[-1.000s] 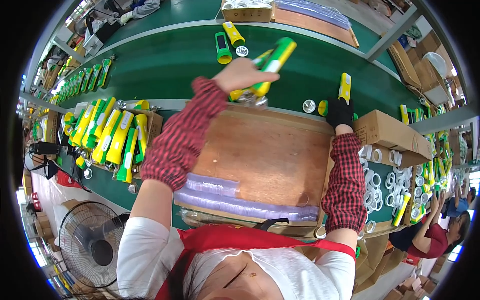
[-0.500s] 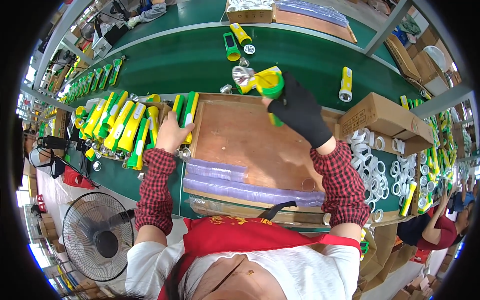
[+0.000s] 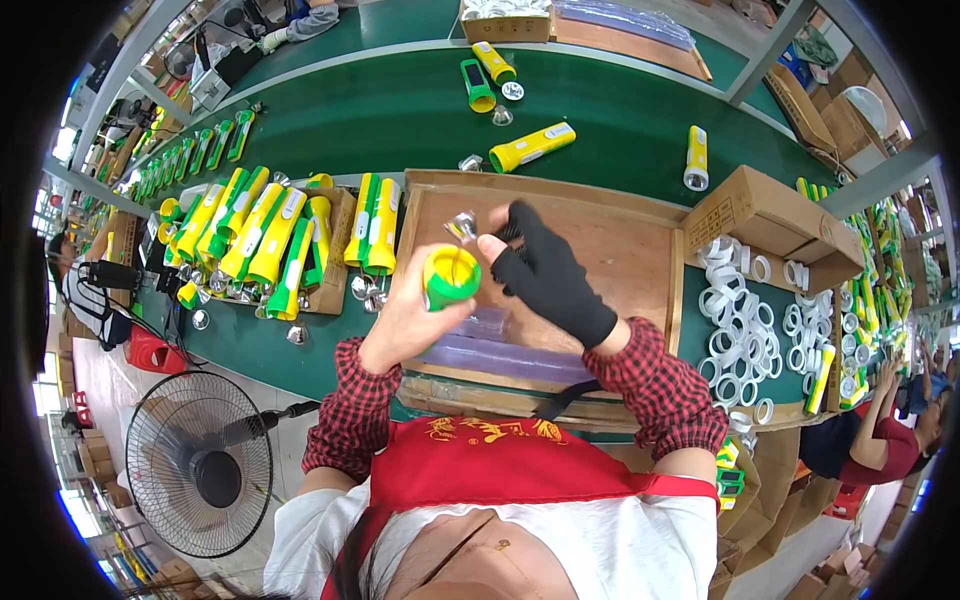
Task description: Assembling the components of hand-held flashlights on a production conveyor belt.
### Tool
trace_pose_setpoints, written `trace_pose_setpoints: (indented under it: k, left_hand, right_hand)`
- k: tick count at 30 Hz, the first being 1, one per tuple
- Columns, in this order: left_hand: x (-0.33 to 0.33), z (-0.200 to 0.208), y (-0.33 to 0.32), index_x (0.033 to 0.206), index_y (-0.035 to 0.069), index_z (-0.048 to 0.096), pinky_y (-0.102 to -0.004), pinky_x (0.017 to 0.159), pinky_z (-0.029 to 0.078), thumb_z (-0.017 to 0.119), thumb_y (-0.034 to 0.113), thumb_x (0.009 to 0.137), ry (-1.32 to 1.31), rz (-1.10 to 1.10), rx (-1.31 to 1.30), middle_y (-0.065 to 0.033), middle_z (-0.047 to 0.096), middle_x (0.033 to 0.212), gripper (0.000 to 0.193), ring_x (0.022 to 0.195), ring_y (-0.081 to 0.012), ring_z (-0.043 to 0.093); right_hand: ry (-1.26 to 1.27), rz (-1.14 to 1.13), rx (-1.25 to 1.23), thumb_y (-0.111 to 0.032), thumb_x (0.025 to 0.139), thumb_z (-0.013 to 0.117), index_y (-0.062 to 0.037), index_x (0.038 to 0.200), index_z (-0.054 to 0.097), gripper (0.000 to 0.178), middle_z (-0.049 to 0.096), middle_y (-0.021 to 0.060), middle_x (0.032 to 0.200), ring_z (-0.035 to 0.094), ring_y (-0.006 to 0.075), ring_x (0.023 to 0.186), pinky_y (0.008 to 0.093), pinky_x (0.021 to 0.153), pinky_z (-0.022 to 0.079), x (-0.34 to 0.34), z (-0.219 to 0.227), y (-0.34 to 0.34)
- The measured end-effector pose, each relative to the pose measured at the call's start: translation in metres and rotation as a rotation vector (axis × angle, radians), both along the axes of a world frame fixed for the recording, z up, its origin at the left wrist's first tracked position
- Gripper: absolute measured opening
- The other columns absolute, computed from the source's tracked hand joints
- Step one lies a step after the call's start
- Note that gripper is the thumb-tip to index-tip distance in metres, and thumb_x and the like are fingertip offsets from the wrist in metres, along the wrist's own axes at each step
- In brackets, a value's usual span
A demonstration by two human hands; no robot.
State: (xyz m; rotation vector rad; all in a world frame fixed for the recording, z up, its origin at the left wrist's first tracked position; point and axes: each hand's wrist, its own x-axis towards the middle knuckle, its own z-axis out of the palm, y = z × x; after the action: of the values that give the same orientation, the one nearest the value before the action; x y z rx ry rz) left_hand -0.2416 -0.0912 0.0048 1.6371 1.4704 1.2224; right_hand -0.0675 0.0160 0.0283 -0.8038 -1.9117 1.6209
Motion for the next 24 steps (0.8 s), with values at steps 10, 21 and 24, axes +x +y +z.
trace_pose_setpoints:
  k: [10,21,24]
  left_hand:
    - [0.044,-0.025,-0.030,0.123,0.004,0.039,-0.0305,0.073,0.054,0.058,0.034,0.096,-0.988,-0.079,-0.445,-0.0105,0.059,0.099,0.045,0.079,-0.0160,0.062]
    - [0.058,-0.057,-0.055,0.115,0.005,0.045,-0.0366,0.066,0.056,0.062,0.025,0.094,-1.257,-0.103,-0.473,-0.0147,0.062,0.093,0.033,0.073,-0.0244,0.066]
    - [0.048,-0.060,-0.064,0.116,0.007,0.042,-0.0422,0.068,0.057,0.054,0.031,0.095,-1.169,0.017,-0.408,-0.0177,0.060,0.091,0.033,0.072,-0.0284,0.066]
  right_hand:
    - [0.046,0.129,0.192,-0.016,0.097,0.051,-0.0023,0.128,0.049,0.034,0.060,0.0112,0.111,0.062,0.0168,0.093,0.0310,0.082,0.050,0.022,-0.022,-0.019]
    - [-0.042,0.363,0.220,-0.021,0.099,0.047,-0.0022,0.128,0.053,0.035,0.050,0.0146,0.134,0.055,0.0318,0.116,0.0390,0.093,0.047,0.047,-0.051,-0.028]
    - [-0.330,0.312,0.706,-0.009,0.086,0.059,-0.0112,0.130,0.050,0.045,0.050,0.0141,0.135,0.061,0.0323,0.101,0.0398,0.075,0.054,0.042,-0.078,-0.010]
